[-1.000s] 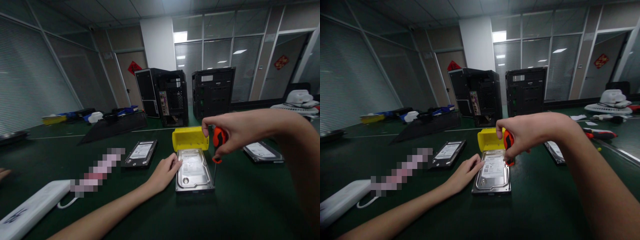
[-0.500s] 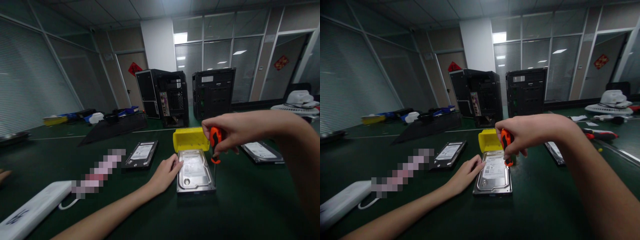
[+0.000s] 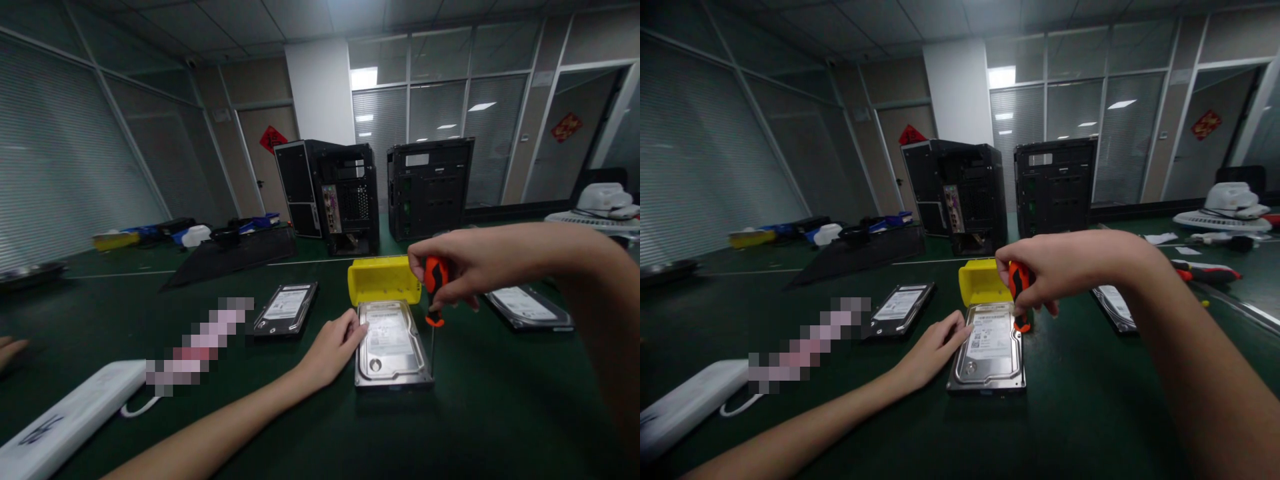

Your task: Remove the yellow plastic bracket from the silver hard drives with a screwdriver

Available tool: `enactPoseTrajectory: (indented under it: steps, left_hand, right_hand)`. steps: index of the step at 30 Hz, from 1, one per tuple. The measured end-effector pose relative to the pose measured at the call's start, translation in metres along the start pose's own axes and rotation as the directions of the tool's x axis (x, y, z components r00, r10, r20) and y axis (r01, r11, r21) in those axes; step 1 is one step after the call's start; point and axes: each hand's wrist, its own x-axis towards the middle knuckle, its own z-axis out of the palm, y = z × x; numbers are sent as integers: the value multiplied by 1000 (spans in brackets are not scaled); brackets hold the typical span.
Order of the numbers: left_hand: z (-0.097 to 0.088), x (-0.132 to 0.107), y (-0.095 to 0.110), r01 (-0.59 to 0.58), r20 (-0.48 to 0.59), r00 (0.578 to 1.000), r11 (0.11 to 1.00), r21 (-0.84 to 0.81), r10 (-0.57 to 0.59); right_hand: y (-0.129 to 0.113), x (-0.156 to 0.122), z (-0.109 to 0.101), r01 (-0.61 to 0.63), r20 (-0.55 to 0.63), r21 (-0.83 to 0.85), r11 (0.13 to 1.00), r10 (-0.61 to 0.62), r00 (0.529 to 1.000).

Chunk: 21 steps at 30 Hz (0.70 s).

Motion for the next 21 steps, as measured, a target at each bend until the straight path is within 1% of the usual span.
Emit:
enactPoseTrajectory:
  steps: [7,11,17,21]
  left_hand:
    - [2,0,-1,-17,-15,1000,1000,2,17]
    - [1,-1,-1,-3,-13,1000,1000,10,4]
    - [2,0,-1,-18,-23,1000,1000,0,18]
    - [3,0,-2,-11,-24,1000,1000,0,11]
  right_hand:
    - [-8,-3,1,7,5,35,999,-8,1000]
    - [-9,-3,2,3,-5,53,999,-2,1000]
    - [-14,-1,5,63,-45,155,986,-57,997]
    - [-16,3,5,70,-62,173,982,-60,996]
